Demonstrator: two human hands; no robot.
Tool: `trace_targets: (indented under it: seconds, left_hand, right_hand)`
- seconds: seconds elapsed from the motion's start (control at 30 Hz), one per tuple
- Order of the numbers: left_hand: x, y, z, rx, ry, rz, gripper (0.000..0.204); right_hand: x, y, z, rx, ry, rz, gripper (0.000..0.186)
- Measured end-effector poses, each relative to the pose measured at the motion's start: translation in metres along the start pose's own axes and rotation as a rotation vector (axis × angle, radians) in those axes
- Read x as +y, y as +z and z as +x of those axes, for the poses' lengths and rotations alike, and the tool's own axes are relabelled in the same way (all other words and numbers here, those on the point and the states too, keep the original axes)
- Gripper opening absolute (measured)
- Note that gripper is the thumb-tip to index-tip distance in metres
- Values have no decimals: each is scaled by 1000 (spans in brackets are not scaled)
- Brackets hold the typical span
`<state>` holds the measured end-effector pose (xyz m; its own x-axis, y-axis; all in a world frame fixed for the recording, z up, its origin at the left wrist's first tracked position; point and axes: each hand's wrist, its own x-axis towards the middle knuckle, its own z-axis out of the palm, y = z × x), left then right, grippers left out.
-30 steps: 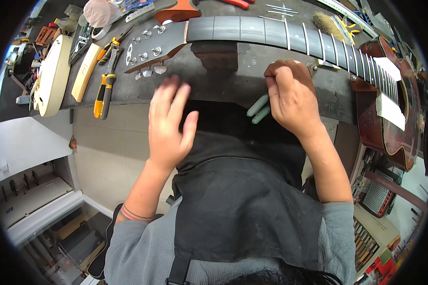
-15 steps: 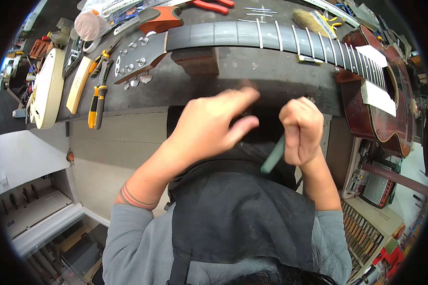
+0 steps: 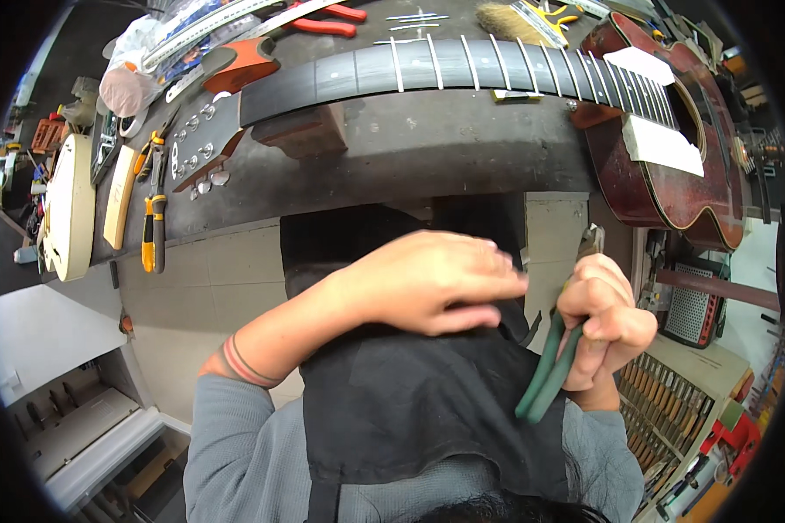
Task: The person uses pliers to press metal frets into the slots of a guitar neck. They repeatedly pick up frets, position them, and hammer them into place using the pliers as a tool. The process is performed one fret at a time along the fretboard.
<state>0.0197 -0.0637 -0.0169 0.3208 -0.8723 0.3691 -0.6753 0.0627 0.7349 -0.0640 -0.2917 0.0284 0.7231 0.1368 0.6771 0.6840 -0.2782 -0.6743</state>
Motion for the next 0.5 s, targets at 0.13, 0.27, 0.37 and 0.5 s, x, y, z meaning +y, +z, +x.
trace_targets:
  seconds: [0.13,0.27,0.37,0.5]
  left_hand:
    - [-24,-21,22,290,-405,356,54]
    - [-48,-29,50,293,-429,764,65]
    - [-37,-15,26,162,9,21,25]
    - [6,-27,2,259,-232,237,15]
  right_hand:
    - [-6,-11,-6,3,9,-41,19]
    - [-7,-9,-10,3,15,-27,19]
    - [-8,-12,-12,-4,34,-29,19]
    - [1,-8,-18,26,43,34,17]
